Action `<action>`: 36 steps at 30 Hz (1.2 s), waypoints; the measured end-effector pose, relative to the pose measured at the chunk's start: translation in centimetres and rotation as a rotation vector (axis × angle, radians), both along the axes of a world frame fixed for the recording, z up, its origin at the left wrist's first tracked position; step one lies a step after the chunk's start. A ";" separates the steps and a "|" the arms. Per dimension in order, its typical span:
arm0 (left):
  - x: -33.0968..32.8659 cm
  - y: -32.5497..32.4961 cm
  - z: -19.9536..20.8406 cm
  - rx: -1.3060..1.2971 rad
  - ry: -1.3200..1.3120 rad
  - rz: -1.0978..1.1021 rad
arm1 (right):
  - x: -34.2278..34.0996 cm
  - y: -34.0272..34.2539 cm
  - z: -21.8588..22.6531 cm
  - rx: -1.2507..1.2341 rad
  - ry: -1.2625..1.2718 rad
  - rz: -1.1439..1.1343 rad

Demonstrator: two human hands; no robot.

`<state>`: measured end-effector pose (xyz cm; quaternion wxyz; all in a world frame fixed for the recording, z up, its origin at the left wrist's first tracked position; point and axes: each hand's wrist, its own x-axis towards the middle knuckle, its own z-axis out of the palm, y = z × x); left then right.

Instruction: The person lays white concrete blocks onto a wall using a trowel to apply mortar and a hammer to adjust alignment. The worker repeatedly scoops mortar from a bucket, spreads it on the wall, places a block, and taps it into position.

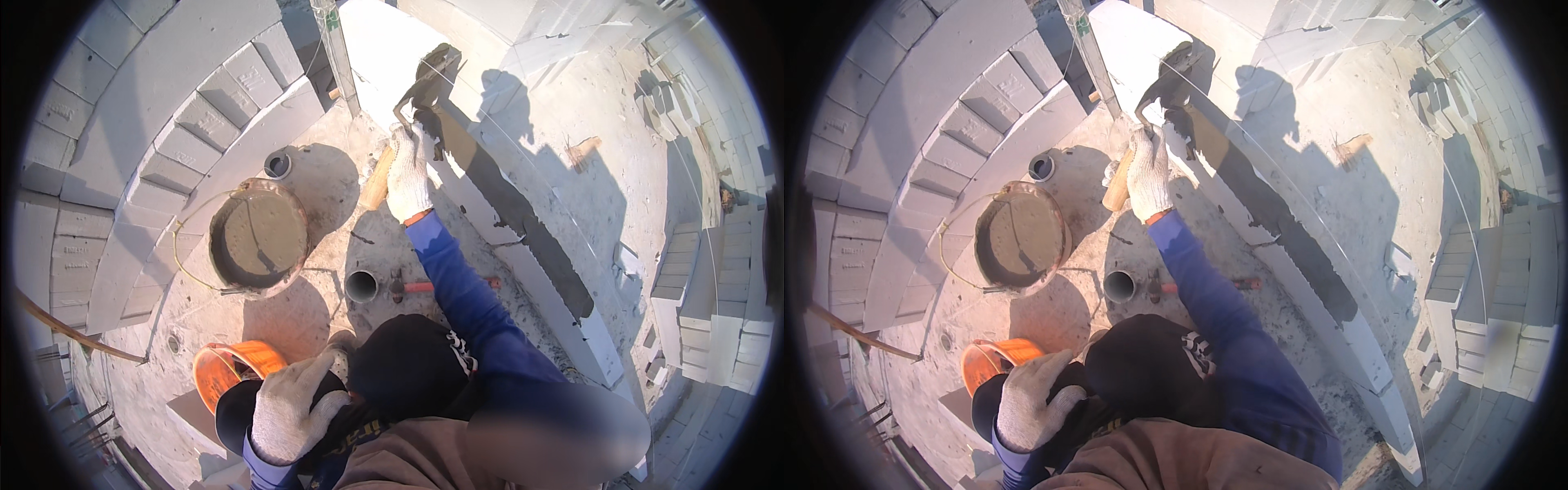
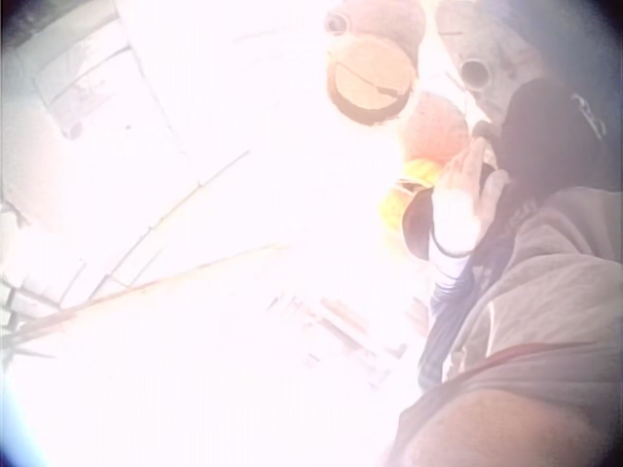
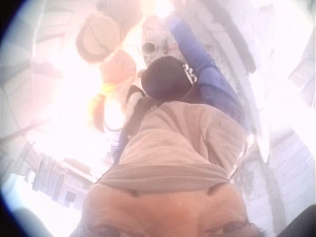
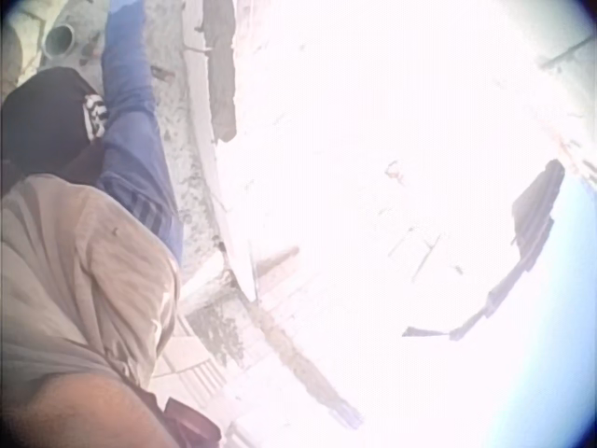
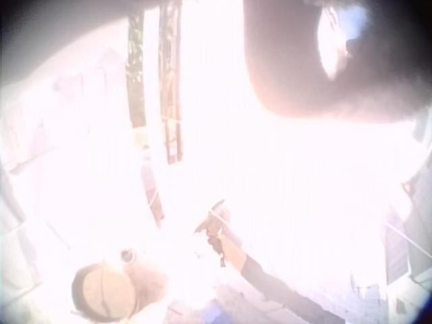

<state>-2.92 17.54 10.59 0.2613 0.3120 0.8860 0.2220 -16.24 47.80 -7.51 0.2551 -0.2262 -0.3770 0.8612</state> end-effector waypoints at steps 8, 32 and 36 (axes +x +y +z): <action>0.0 -0.4 -0.2 0.022 0.018 -0.006 | 2.8 -4.7 -7.2 0.277 -0.077 0.057; -0.7 -3.5 -2.2 0.205 0.114 -0.135 | -0.5 0.7 -14.0 1.521 -0.194 0.056; 0.4 -3.2 -6.0 0.336 0.148 -0.065 | 5.3 -4.6 -10.8 1.067 -0.129 0.403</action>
